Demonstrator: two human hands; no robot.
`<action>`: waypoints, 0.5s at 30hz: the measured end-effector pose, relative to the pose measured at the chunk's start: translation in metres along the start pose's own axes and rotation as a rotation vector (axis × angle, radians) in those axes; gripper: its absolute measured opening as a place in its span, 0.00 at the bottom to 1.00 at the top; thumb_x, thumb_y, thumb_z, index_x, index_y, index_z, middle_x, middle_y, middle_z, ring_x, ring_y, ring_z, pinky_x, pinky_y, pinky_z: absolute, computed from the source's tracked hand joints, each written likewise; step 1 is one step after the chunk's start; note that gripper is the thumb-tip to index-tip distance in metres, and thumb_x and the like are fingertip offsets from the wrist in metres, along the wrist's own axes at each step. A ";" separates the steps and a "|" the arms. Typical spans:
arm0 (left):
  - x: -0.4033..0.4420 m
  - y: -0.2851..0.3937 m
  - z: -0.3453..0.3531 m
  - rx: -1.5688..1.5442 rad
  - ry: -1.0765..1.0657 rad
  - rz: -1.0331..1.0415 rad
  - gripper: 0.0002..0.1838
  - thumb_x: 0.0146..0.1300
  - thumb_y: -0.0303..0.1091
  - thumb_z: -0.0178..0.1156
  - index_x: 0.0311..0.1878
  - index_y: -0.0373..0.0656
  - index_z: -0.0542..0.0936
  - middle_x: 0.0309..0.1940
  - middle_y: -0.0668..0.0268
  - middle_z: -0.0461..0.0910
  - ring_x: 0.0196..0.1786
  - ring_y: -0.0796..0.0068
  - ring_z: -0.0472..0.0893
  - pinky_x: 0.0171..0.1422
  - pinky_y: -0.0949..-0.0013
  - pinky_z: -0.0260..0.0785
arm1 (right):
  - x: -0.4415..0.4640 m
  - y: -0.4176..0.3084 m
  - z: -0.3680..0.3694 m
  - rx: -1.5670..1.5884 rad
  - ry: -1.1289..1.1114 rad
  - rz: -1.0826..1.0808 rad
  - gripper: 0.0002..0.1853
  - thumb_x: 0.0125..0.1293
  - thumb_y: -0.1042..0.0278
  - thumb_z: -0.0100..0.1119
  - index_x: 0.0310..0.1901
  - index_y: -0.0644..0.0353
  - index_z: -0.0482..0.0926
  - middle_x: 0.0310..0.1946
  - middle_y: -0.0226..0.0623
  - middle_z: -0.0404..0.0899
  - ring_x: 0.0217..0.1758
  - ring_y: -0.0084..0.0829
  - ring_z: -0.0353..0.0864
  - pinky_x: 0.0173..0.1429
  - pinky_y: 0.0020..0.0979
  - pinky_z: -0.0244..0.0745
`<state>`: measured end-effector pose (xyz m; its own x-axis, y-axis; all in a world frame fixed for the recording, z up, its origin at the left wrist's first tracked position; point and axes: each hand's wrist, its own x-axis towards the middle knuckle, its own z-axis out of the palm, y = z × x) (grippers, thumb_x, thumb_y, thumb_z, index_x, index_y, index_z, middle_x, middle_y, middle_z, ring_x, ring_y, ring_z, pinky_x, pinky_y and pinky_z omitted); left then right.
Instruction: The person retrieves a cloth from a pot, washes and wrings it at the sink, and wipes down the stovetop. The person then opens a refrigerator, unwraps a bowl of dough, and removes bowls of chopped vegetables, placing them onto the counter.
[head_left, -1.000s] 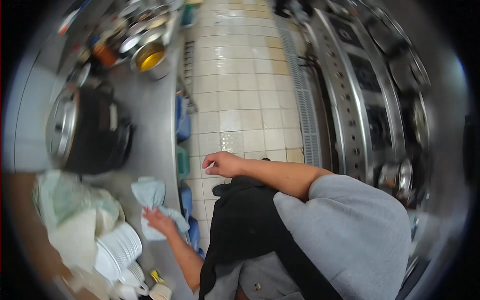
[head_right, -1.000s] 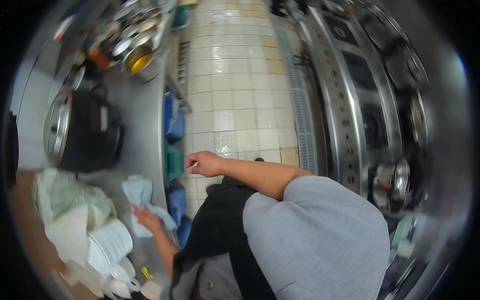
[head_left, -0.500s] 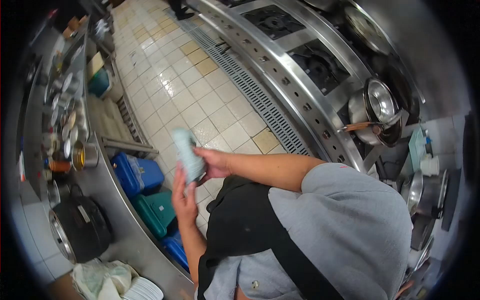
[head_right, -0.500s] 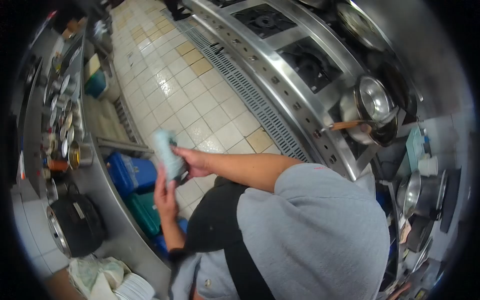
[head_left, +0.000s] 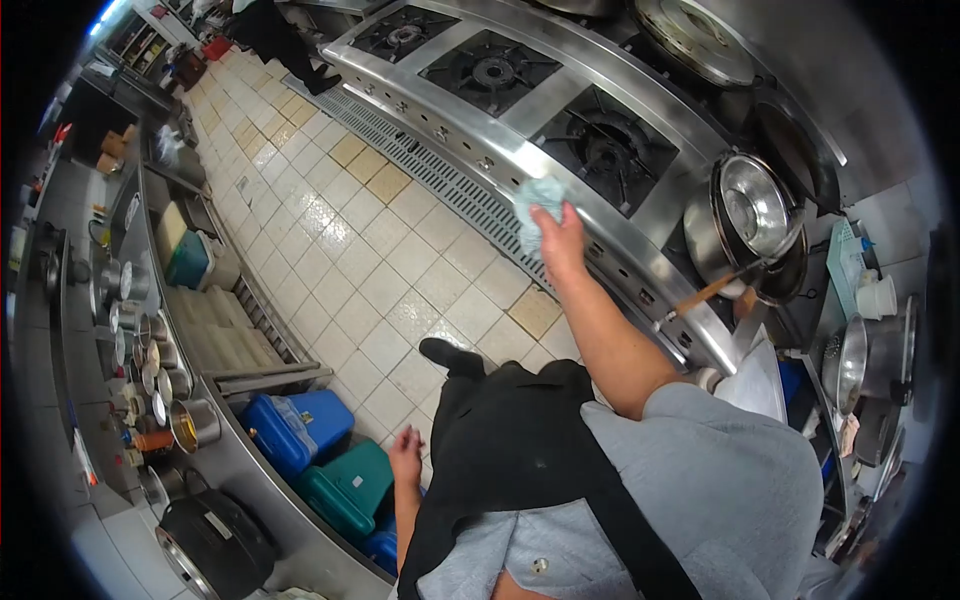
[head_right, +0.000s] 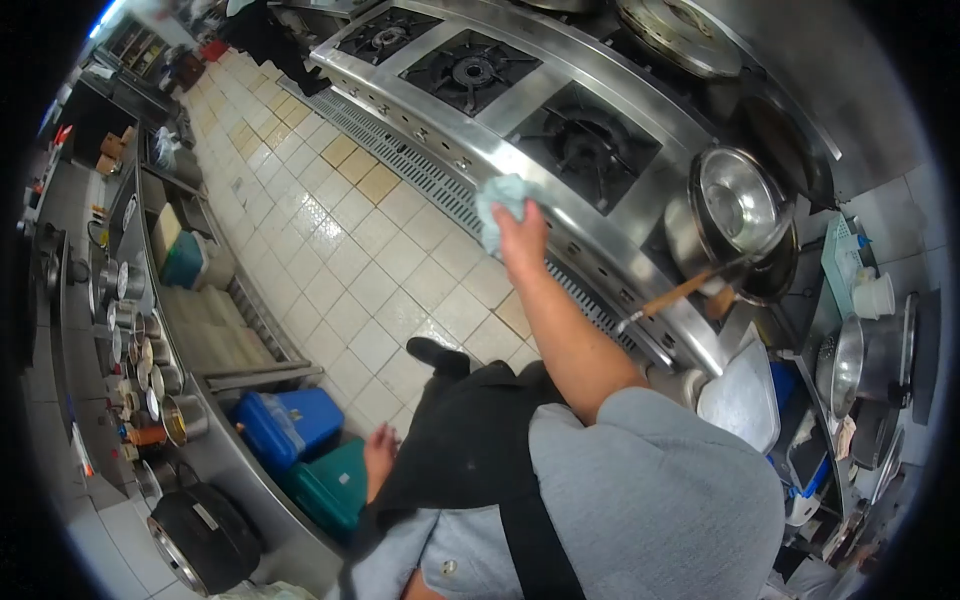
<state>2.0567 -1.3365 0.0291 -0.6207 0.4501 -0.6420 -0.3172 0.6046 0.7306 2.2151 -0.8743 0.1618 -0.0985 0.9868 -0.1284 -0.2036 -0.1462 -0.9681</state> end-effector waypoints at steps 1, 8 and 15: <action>0.002 -0.019 -0.011 0.139 -0.011 -0.023 0.20 0.65 0.34 0.62 0.57 0.34 0.76 0.43 0.62 0.82 0.40 0.75 0.80 0.41 0.72 0.73 | 0.010 0.006 -0.001 -0.013 0.086 -0.021 0.22 0.61 0.66 0.63 0.55 0.66 0.74 0.46 0.39 0.80 0.49 0.30 0.79 0.54 0.30 0.72; 0.067 -0.151 -0.113 1.053 -0.271 0.285 0.17 0.61 0.36 0.62 0.54 0.46 0.78 0.39 0.64 0.82 0.34 0.69 0.80 0.38 0.63 0.75 | 0.078 0.028 -0.009 -0.777 0.457 -0.416 0.24 0.61 0.66 0.62 0.57 0.65 0.72 0.54 0.54 0.75 0.59 0.47 0.74 0.64 0.40 0.66; 0.191 -0.034 -0.167 0.434 -0.153 -0.078 0.19 0.63 0.41 0.59 0.56 0.48 0.76 0.41 0.62 0.81 0.30 0.66 0.80 0.27 0.61 0.71 | 0.111 0.093 -0.004 -1.435 0.109 -0.155 0.25 0.60 0.68 0.59 0.60 0.61 0.73 0.68 0.51 0.63 0.76 0.50 0.51 0.75 0.51 0.48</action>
<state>1.8292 -1.3807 -0.0794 -0.4833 0.4647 -0.7420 -0.0093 0.8447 0.5351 2.1888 -0.7777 0.0571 -0.0796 0.9959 0.0437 0.9354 0.0898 -0.3420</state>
